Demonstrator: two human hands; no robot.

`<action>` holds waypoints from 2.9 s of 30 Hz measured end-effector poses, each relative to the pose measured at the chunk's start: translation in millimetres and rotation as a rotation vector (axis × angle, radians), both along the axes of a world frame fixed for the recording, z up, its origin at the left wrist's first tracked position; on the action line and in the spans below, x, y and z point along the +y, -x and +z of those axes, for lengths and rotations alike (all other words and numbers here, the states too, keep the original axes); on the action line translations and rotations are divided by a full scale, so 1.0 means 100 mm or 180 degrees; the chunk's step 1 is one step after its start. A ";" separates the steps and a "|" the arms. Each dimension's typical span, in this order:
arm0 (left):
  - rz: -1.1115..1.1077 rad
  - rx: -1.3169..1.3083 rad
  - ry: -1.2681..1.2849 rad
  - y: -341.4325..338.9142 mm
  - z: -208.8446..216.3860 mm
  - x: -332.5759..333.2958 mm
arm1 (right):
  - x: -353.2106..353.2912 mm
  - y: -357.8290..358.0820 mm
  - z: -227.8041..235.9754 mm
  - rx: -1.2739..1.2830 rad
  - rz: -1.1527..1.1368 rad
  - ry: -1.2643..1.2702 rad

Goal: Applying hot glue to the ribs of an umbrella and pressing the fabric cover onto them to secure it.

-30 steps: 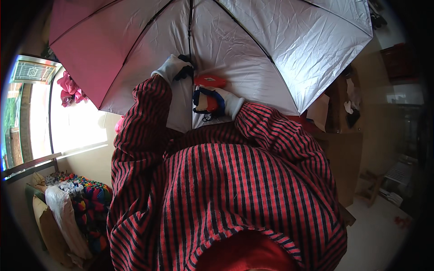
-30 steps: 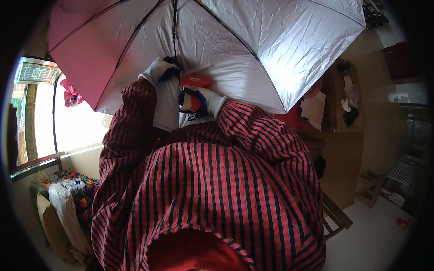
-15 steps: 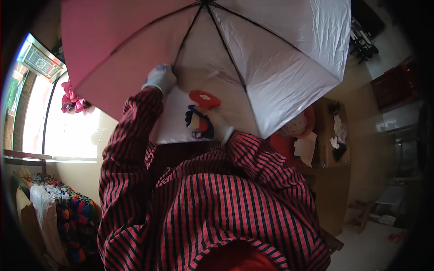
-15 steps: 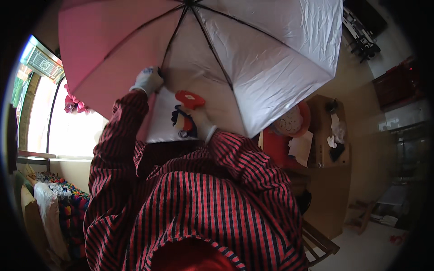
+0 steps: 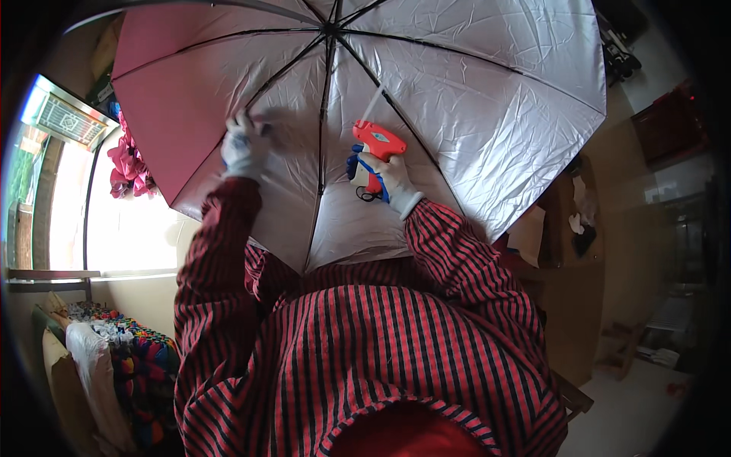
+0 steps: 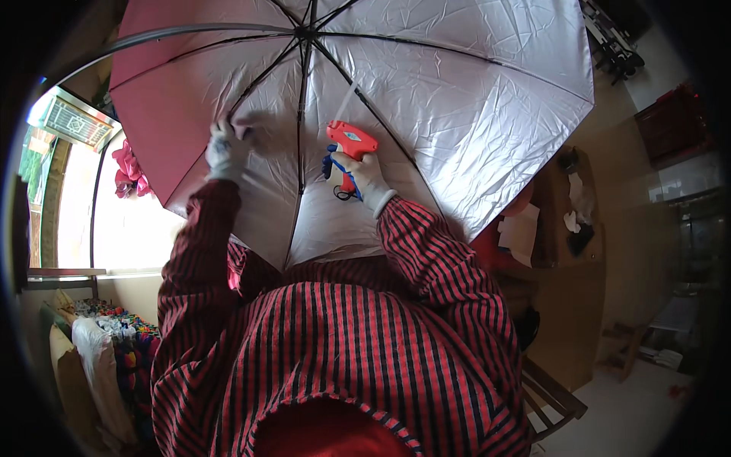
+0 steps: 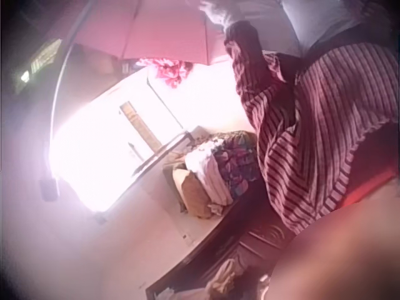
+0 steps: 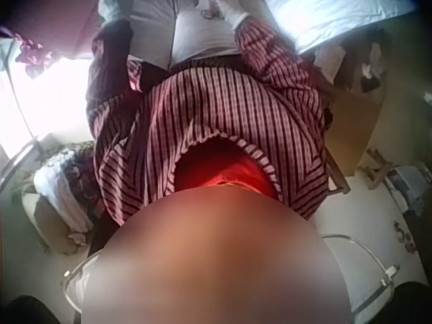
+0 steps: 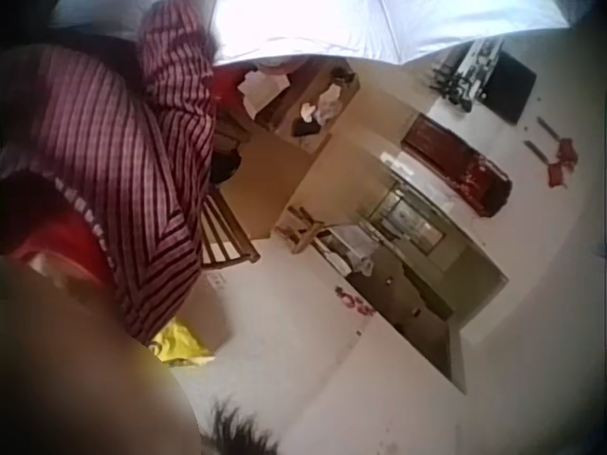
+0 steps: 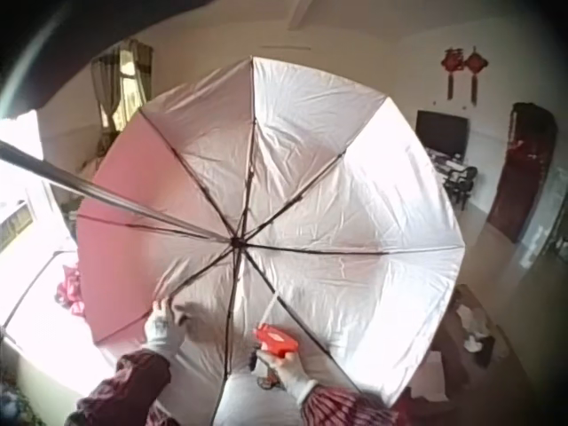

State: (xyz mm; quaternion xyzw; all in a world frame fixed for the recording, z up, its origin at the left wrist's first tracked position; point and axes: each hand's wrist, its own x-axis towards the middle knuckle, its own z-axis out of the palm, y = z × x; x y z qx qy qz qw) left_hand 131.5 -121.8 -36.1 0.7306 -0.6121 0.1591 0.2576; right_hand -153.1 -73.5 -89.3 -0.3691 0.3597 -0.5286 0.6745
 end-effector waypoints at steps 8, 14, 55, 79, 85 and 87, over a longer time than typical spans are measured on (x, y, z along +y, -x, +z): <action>-0.0706 0.0512 -0.2141 0.90 -0.52 0.57 | -0.04 0.02 -0.05 0.0092 -0.0072 0.0148; -0.1321 0.0587 -0.1981 0.60 -0.71 0.41 | -0.07 0.02 -0.13 -0.0181 0.0176 0.0001; -0.1008 0.2076 -0.1449 0.69 -0.27 -0.41 | -0.76 -0.45 -0.29 -0.0877 0.0577 -0.0287; -0.1079 0.1964 -0.1428 0.73 -0.21 -0.38 | -0.79 -0.38 -0.01 -0.0915 0.1153 -0.0911; -0.0995 0.2325 -0.1356 0.70 -0.30 -0.39 | -0.84 -0.33 -0.21 -0.1020 0.1126 -0.0726; -0.0930 0.2721 -0.1439 0.68 -0.36 -0.44 | -0.90 -0.29 -0.36 -0.0929 0.1117 -0.0660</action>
